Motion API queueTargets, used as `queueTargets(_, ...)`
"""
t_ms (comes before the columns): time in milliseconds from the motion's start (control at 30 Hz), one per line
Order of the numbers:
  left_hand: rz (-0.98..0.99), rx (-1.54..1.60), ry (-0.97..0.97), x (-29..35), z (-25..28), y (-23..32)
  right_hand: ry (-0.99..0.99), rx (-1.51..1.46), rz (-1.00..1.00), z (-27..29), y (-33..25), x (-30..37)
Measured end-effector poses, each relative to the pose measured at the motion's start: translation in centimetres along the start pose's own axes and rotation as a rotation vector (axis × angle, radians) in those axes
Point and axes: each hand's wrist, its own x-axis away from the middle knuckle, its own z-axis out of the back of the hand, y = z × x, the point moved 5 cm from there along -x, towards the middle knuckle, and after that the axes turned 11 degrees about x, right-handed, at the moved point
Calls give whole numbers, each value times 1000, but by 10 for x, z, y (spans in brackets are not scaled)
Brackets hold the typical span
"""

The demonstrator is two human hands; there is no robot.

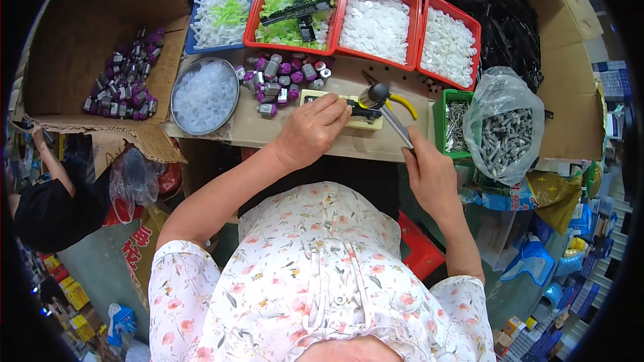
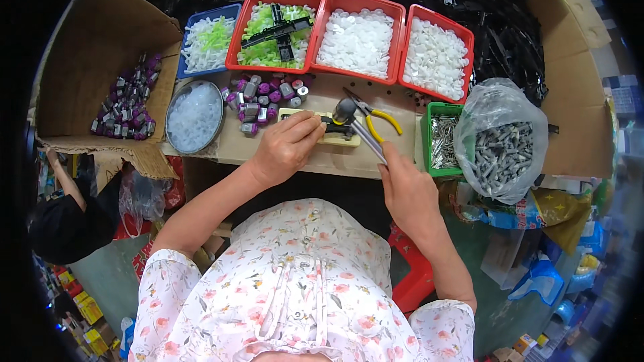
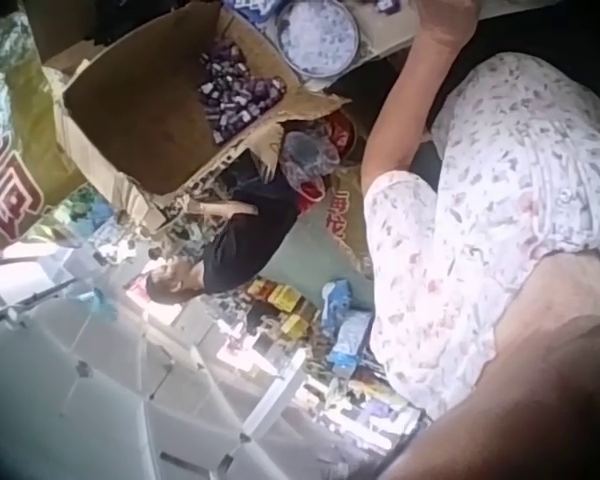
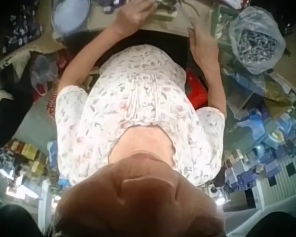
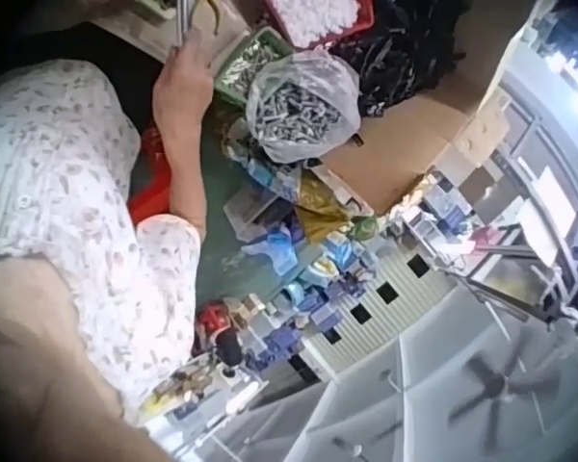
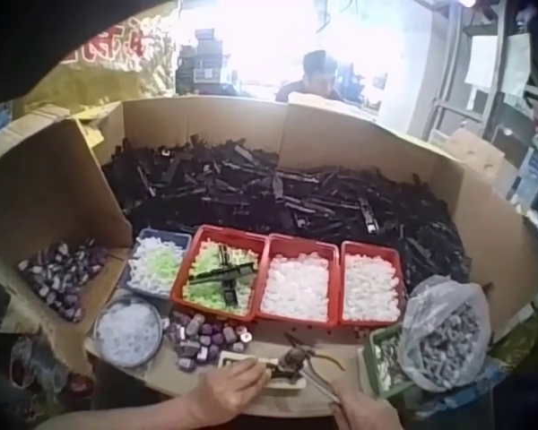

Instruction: Assembling small plastic and metal components at a workbench.

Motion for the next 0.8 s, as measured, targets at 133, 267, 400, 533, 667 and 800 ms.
queueTargets(133, -8, 0, 4, -1, 0, -1, 95, -110, -8, 11, 1, -1)
queueTargets(267, 1, -3, -7, 0, 0, 0, -65, 85, 15, -8, 5, 8)
queueTargets(400, 1, -17, -16, -1, -1, -2, -35, 0, 27, 2, 4, 7)
queueTargets(533, -1, -17, -12, -1, -2, -2, 95, -108, -33, 5, 7, 10)
queueTargets(667, 14, -38, -27, 0, -2, 2, -78, 3, -6, -1, 7, 6)
queueTargets(800, 3, -68, -11, -2, -1, 5, 41, -97, -18, 4, 4, 6)
